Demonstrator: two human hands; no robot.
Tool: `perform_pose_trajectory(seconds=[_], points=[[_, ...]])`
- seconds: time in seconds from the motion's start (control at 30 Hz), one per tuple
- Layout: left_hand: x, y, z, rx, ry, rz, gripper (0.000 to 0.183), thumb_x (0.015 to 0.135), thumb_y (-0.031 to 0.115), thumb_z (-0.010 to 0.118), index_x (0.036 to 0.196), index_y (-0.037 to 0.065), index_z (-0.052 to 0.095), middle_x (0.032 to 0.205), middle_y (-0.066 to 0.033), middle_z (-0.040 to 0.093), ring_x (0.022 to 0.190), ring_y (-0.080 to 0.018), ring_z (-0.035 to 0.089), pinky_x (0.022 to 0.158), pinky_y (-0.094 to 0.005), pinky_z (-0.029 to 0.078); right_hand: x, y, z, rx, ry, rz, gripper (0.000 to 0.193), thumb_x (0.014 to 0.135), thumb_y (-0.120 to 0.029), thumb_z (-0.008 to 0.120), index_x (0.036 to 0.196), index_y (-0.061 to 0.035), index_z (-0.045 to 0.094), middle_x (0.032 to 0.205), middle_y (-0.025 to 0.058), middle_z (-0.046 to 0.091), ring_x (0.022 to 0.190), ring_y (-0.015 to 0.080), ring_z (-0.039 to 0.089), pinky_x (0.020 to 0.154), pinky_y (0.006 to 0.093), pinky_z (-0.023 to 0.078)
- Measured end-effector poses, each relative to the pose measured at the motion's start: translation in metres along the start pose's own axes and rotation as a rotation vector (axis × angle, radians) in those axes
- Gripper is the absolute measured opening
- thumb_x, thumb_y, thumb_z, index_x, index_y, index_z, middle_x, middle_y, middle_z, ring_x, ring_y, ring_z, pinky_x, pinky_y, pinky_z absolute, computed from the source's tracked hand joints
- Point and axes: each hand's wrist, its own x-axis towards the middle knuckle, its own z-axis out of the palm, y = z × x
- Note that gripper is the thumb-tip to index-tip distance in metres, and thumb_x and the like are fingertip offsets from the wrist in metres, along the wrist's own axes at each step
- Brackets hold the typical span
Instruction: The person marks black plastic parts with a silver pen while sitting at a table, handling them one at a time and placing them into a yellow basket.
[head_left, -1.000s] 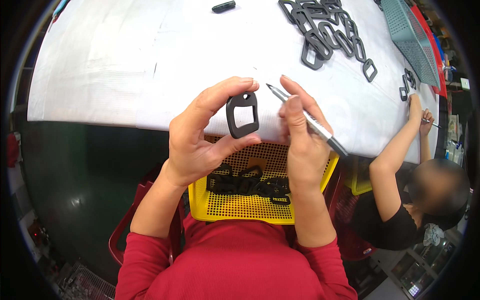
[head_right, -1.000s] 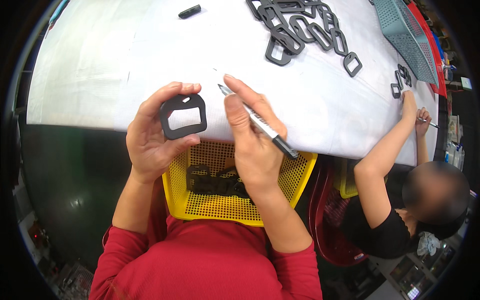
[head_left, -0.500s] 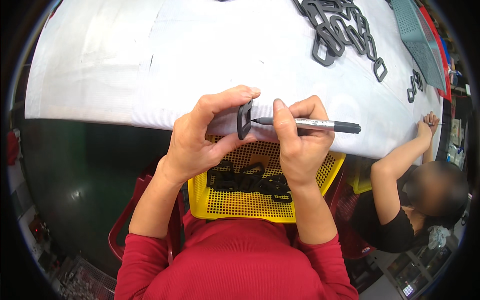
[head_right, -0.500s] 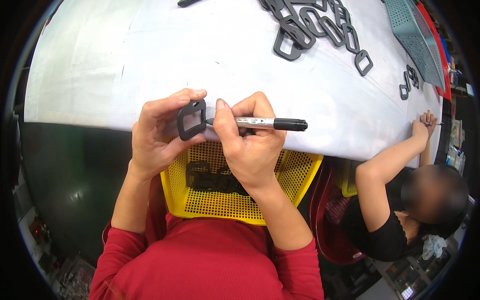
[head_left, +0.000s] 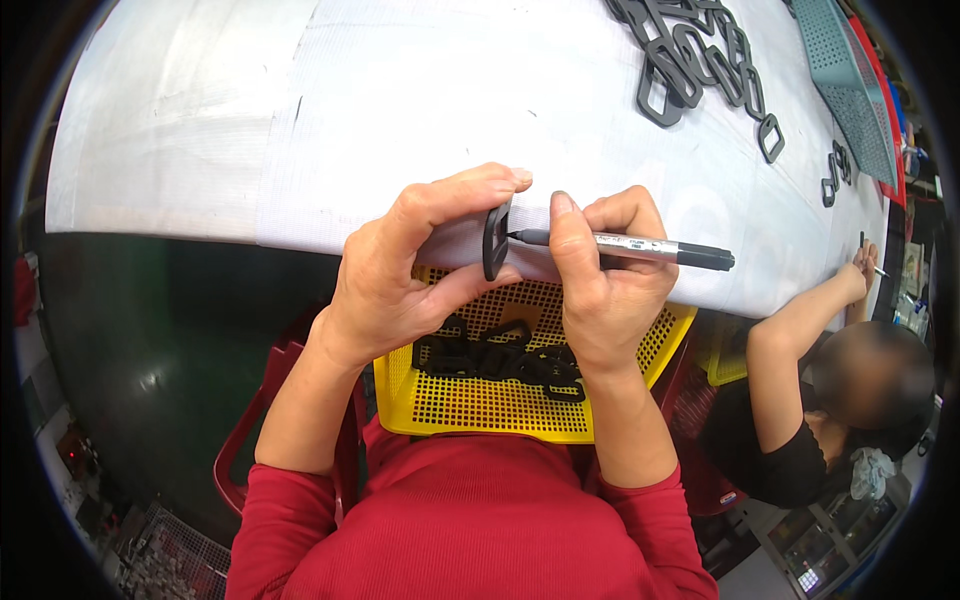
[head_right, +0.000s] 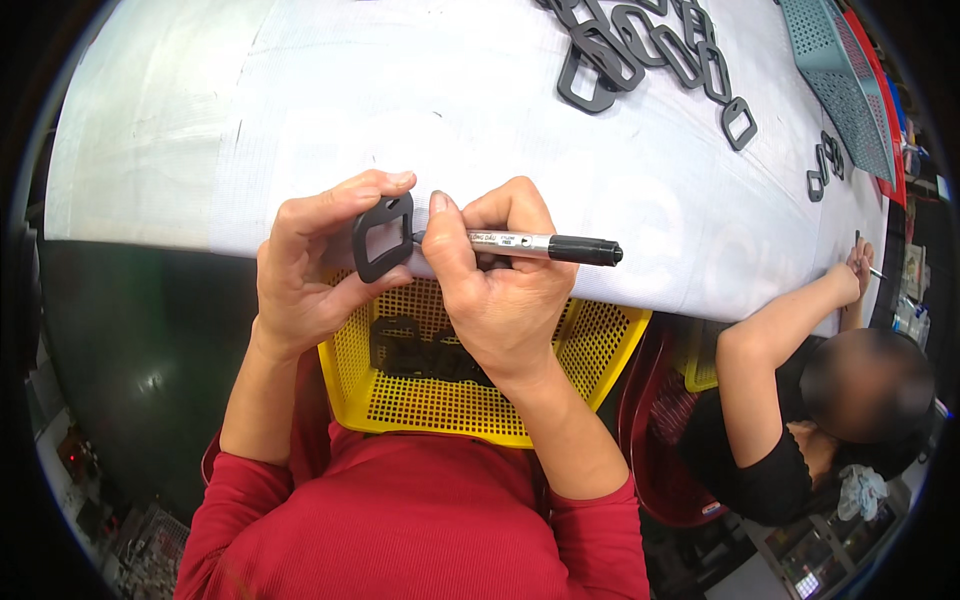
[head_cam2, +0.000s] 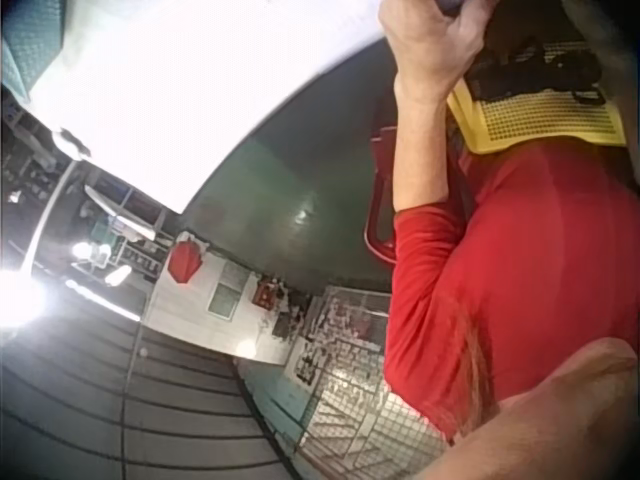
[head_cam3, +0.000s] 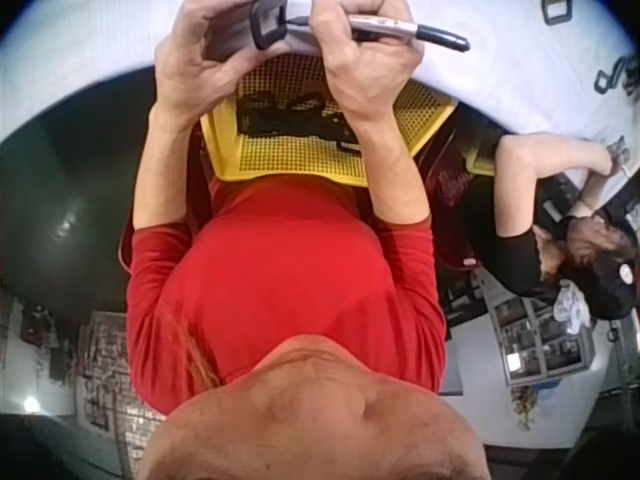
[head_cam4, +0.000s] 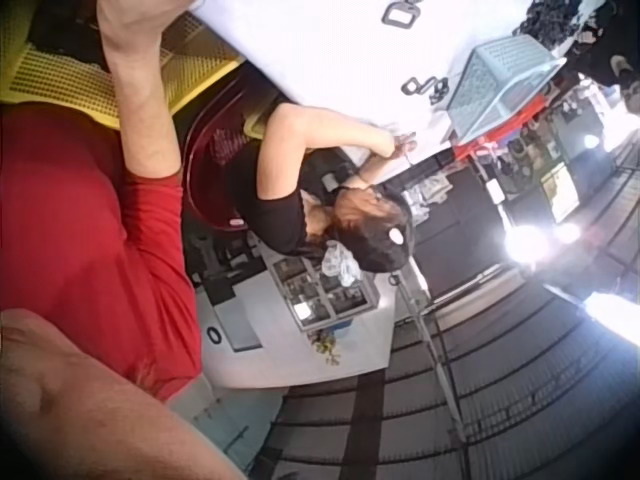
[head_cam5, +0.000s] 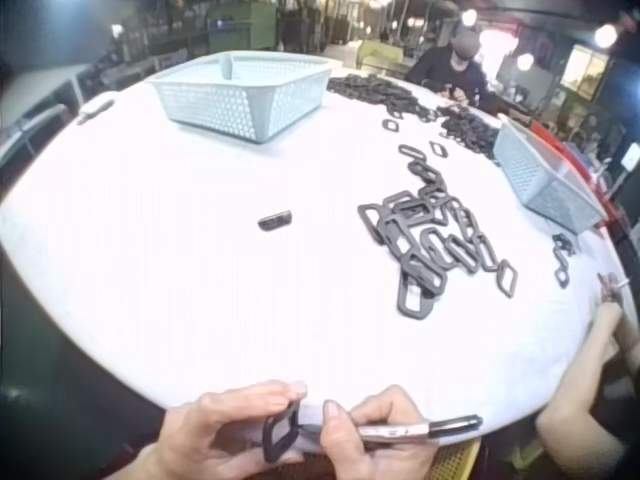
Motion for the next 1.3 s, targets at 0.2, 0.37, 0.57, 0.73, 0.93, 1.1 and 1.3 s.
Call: perform_pose_trajectory(seconds=[0.2, 0.37, 0.57, 0.73, 0.93, 1.1, 1.3], points=[[0.0, 0.002, -0.001, 0.002, 0.004, 0.002, 0.052, 0.068, -0.004, 0.07, 0.111, 0.002, 0.042, 0.114, -0.0226, 0.052, 0.11, -0.0297, 0.052, 0.091, -0.0372, 0.046, -0.001, 0.001, 0.002, 0.002, 0.007, -0.013, 0.023, 0.076, -0.001, 0.064, 0.062, -0.0046, 0.046, 0.052, -0.0036, 0.046, 0.045, -0.0006, 0.038, 0.039, 0.0171, 0.028], [0.0, 0.0, 0.003, 0.02, 0.101, 0.025, 0.052, 0.064, -0.003, 0.072, 0.11, 0.005, 0.049, 0.109, -0.0119, 0.059, 0.103, -0.0245, 0.058, 0.084, -0.0295, 0.05, -0.005, -0.001, -0.002, 0.058, 0.068, 0.06, 0.022, 0.077, -0.003, 0.063, 0.065, -0.0053, 0.045, 0.056, -0.0047, 0.045, 0.049, 0.0004, 0.038, 0.043, 0.0171, 0.029], [-0.001, 0.009, -0.016, -0.058, -0.19, -0.076, 0.061, 0.055, 0.014, 0.083, 0.108, 0.004, 0.053, 0.098, -0.0142, 0.063, 0.099, -0.0256, 0.059, 0.104, -0.0503, 0.02, 0.014, -0.002, -0.017, 0.199, 0.255, 0.026, 0.018, 0.091, -0.019, 0.05, 0.098, -0.0017, 0.048, 0.076, 0.0074, 0.059, 0.064, 0.0109, 0.055, 0.056, 0.0201, 0.04], [0.009, 0.013, -0.024, 0.067, -0.317, 0.041, 0.036, 0.067, 0.029, 0.073, 0.093, 0.006, 0.063, 0.092, -0.0059, 0.065, 0.095, -0.023, 0.061, 0.1, -0.0495, 0.03, 0.075, 0.012, -0.052, -0.362, 0.172, -0.373, 0.016, 0.08, -0.001, 0.061, 0.095, -0.0045, 0.06, 0.086, 0.0086, 0.064, 0.08, 0.0159, 0.061, 0.072, 0.0271, 0.047], [0.004, 0.015, -0.015, -0.085, -0.16, -0.103, 0.032, 0.075, 0.031, 0.062, 0.09, 0.002, 0.064, 0.087, -0.01, 0.066, 0.093, -0.0266, 0.061, 0.102, -0.05, 0.027, 0.104, 0.023, -0.067, -0.903, 0.078, -0.534, 0.023, 0.068, 0.002, 0.066, 0.089, -0.0068, 0.061, 0.083, 0.0075, 0.063, 0.079, 0.0231, 0.059, 0.071, 0.0317, 0.044], [0.008, 0.023, -0.01, -0.148, -0.033, -0.232, 0.035, 0.074, 0.012, 0.065, 0.106, 0.0, 0.057, 0.107, -0.012, 0.059, 0.101, -0.0219, 0.055, 0.093, -0.0389, 0.038, 0.08, -0.001, -0.061, -0.543, 0.24, -0.434, 0.014, 0.074, 0.001, 0.064, 0.086, -0.0038, 0.058, 0.073, 0.0065, 0.062, 0.065, 0.0165, 0.061, 0.065, 0.0247, 0.044], [0.03, 0.044, 0.008, -0.429, 0.08, -0.293, 0.074, 0.065, 0.014, 0.076, 0.128, -0.002, 0.04, 0.123, -0.0136, 0.049, 0.096, -0.0171, 0.052, 0.077, -0.0269, 0.044, 0.036, -0.024, -0.05, 0.549, -0.289, 0.329, 0.022, 0.077, -0.001, 0.065, 0.094, -0.0025, 0.052, 0.078, 0.0079, 0.061, 0.07, 0.0152, 0.061, 0.07, 0.0248, 0.048]])
